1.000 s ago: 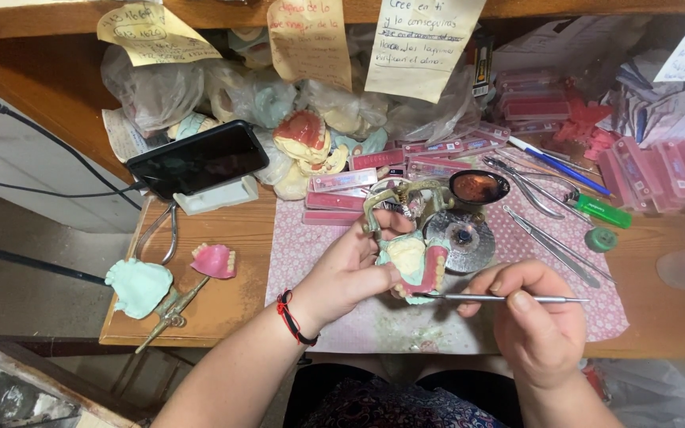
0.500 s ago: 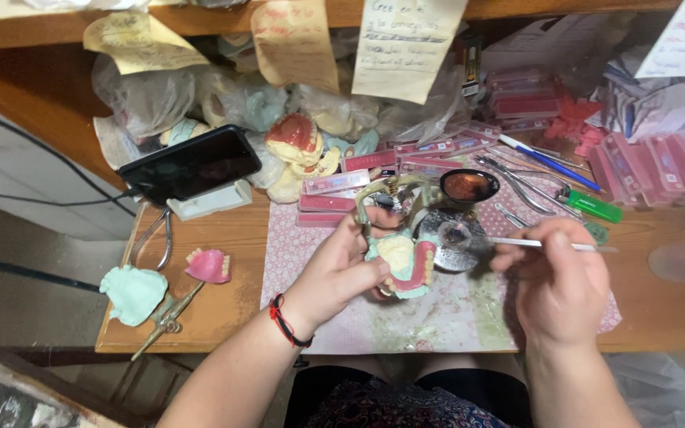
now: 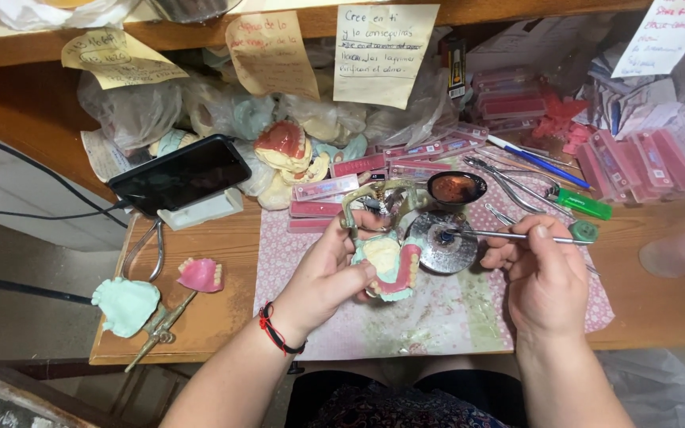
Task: The person holds a dental prosthesis in a metal holder and uses a fine brush to apply a substance to the pink gum area. They repeatedly dip the brush into a small container and continue applying the material to the prosthesis surface.
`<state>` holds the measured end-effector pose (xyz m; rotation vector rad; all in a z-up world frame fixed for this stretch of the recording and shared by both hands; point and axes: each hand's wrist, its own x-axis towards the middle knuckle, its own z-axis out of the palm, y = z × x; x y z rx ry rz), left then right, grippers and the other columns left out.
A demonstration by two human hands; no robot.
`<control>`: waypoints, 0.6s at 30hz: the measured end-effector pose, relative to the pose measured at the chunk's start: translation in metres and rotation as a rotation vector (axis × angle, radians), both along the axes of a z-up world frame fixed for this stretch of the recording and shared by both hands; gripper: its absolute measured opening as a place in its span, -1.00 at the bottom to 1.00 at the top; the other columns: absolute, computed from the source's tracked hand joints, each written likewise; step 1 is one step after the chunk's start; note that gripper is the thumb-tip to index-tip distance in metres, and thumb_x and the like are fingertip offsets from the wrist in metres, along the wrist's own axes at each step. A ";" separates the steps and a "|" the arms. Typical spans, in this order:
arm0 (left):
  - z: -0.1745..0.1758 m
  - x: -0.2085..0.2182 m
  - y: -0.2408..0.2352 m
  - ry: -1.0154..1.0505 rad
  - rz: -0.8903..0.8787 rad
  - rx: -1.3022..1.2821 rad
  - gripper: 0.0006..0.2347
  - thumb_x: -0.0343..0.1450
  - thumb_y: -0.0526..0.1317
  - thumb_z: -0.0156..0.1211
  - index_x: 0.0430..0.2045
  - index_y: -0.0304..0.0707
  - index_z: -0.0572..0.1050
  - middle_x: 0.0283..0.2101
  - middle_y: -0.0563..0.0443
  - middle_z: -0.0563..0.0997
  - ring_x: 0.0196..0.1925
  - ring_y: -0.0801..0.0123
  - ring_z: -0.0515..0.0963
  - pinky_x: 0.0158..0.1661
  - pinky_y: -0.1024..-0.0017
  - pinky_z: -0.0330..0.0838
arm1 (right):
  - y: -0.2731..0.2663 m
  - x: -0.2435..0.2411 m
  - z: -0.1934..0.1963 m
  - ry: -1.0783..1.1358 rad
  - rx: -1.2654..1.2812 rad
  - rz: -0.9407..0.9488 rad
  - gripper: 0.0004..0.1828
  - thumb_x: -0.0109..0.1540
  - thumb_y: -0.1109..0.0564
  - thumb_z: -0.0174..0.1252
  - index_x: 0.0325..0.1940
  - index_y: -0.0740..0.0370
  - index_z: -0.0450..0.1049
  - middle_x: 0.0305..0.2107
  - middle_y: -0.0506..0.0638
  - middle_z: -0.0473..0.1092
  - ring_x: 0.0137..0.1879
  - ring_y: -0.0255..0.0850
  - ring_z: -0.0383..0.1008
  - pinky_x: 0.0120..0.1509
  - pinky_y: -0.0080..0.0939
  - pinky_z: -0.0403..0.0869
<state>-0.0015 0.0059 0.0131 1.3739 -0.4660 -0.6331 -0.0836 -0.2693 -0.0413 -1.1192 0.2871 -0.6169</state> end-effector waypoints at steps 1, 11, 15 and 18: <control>0.000 0.000 0.000 0.000 0.002 0.000 -0.54 0.33 -0.26 0.12 0.17 -0.05 0.27 0.14 -0.03 0.40 -0.28 0.47 0.54 -0.46 0.55 0.54 | 0.000 0.000 0.000 0.000 0.000 0.002 -0.78 0.41 0.01 0.09 -0.10 0.22 0.41 -0.45 0.24 0.46 -0.52 -0.04 0.49 -0.36 -0.24 0.53; 0.005 0.000 -0.001 -0.004 -0.009 0.051 -0.51 0.28 -0.26 0.11 0.15 -0.04 0.25 0.24 -0.04 0.38 -0.23 0.45 0.54 -0.46 0.55 0.56 | 0.002 -0.001 0.002 -0.006 0.008 0.020 -0.80 0.41 0.02 0.08 -0.08 0.22 0.39 -0.42 0.26 0.48 -0.50 -0.06 0.51 -0.36 -0.25 0.55; 0.002 0.000 -0.001 -0.010 -0.003 0.066 -0.51 0.27 -0.26 0.12 0.14 -0.02 0.27 0.17 -0.04 0.37 -0.16 0.46 0.49 -0.46 0.54 0.56 | 0.003 -0.001 0.003 -0.016 0.015 0.030 -0.78 0.41 0.01 0.09 -0.10 0.23 0.39 -0.44 0.25 0.47 -0.50 -0.06 0.51 -0.38 -0.23 0.55; 0.004 0.000 -0.001 -0.015 -0.008 0.070 -0.52 0.28 -0.28 0.11 0.14 -0.03 0.27 0.18 -0.05 0.35 -0.21 0.45 0.51 -0.45 0.54 0.56 | 0.003 -0.001 0.003 -0.011 0.010 0.025 -0.77 0.40 -0.01 0.11 -0.10 0.22 0.39 -0.45 0.25 0.46 -0.51 -0.07 0.51 -0.38 -0.24 0.54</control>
